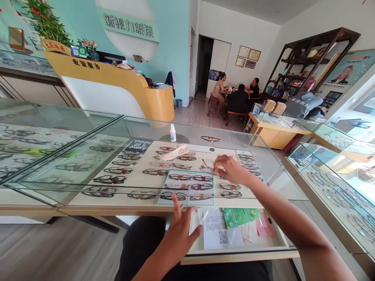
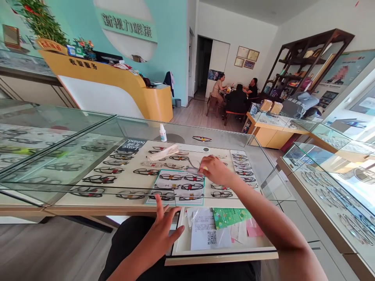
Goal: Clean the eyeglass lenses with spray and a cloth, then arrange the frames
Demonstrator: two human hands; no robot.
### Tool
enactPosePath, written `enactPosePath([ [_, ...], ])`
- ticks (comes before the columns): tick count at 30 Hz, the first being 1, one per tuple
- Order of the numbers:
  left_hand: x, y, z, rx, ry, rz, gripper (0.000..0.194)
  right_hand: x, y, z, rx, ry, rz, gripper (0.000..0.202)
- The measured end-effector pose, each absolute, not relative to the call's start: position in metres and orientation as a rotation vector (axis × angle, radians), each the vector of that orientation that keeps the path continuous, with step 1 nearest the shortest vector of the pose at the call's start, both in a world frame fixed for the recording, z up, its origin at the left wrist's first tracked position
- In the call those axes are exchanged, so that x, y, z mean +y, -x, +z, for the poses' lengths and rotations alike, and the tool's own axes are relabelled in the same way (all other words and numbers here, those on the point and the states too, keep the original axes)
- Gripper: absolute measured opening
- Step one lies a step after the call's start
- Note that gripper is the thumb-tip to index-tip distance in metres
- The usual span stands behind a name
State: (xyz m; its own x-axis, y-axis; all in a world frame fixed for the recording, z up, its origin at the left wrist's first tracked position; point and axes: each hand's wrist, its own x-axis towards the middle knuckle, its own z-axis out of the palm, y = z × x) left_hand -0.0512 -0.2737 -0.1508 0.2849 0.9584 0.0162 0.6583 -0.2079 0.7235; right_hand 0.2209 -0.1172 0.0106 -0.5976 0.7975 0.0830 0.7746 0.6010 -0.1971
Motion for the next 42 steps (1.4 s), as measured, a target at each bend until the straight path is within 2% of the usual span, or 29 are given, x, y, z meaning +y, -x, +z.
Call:
enactPosePath([
  [2, -0.274, 0.052, -0.149, 1.451, -1.952, 0.654, 0.045, -0.168, -0.225, 0.016, -2.665, 1.050, 0.458, 0.020],
  [6, -0.274, 0.052, -0.153, 1.488, -2.009, 0.669, 0.046, -0.247, -0.229, 0.011, -2.722, 1.090, 0.719, 0.019],
  [12, -0.276, 0.049, -0.144, 1.496, -2.027, 0.662, 0.043, -0.268, -0.234, -0.046, -2.856, 1.396, 0.653, 0.015],
  [18, -0.282, 0.048, -0.139, 1.532, -2.045, 0.769, 0.038, -0.232, -0.237, -0.122, -2.741, 1.447, 0.252, 0.019],
  [22, -0.284, 0.048, -0.141, 1.579, -2.105, 0.802, 0.040, -0.185, -0.235, -0.154, -2.672, 1.380, -0.015, 0.022],
  [28, -0.289, 0.045, -0.136, 1.765, -2.236, 0.814, 0.041, -0.102, -0.228, -0.183, -2.590, 1.461, -0.121, 0.031],
  [34, -0.290, 0.046, -0.137, 1.729, -2.266, 0.810, 0.045, -0.035, -0.222, -0.203, -2.439, 1.627, -0.198, 0.037],
  [42, -0.293, 0.032, -0.142, 1.734, -2.162, 0.866, 0.053, 0.024, -0.209, -0.222, -2.559, 1.584, -0.205, 0.033],
])
